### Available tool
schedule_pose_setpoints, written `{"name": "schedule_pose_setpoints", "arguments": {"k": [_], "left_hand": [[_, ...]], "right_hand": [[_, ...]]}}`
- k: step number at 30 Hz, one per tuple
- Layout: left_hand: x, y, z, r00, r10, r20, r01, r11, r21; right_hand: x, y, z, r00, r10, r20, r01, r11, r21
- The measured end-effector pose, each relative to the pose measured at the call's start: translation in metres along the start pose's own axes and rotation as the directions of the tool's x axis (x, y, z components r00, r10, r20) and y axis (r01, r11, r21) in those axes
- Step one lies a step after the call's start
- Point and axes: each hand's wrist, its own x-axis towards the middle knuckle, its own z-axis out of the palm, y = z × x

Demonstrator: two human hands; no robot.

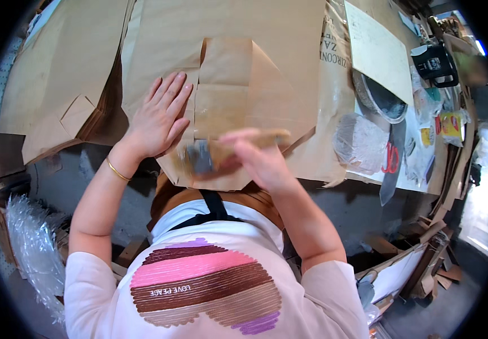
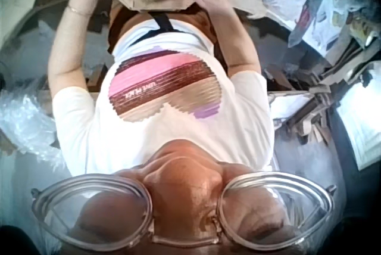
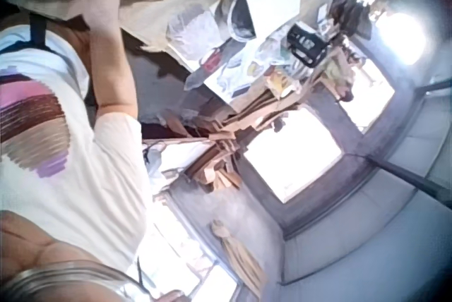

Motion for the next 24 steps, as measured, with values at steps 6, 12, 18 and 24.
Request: {"name": "schedule_pose_setpoints", "arguments": {"k": [6, 12, 18, 24], "left_hand": [[-0.003, 0.000, 0.006, 0.998, 0.020, -0.058, -0.016, 0.998, 0.064], [-0.002, 0.002, 0.014, 0.994, 0.036, -0.101, -0.027, 0.996, 0.090], [-0.002, 0.002, 0.016, 0.991, 0.037, -0.129, -0.022, 0.993, 0.116], [0.000, -0.007, 0.012, 0.985, 0.067, -0.157, -0.071, 0.997, -0.019]], "right_hand": [[-0.049, -0.090, 0.019, 0.912, -0.236, 0.335, 0.381, 0.189, -0.905], [-0.060, -0.058, 0.026, 0.890, 0.004, 0.456, 0.453, -0.114, -0.884], [-0.069, -0.028, 0.032, 0.842, -0.097, 0.531, 0.539, 0.098, -0.837], [-0.025, -0.065, 0.064, 0.816, -0.164, 0.554, 0.565, 0.427, -0.706]]}}
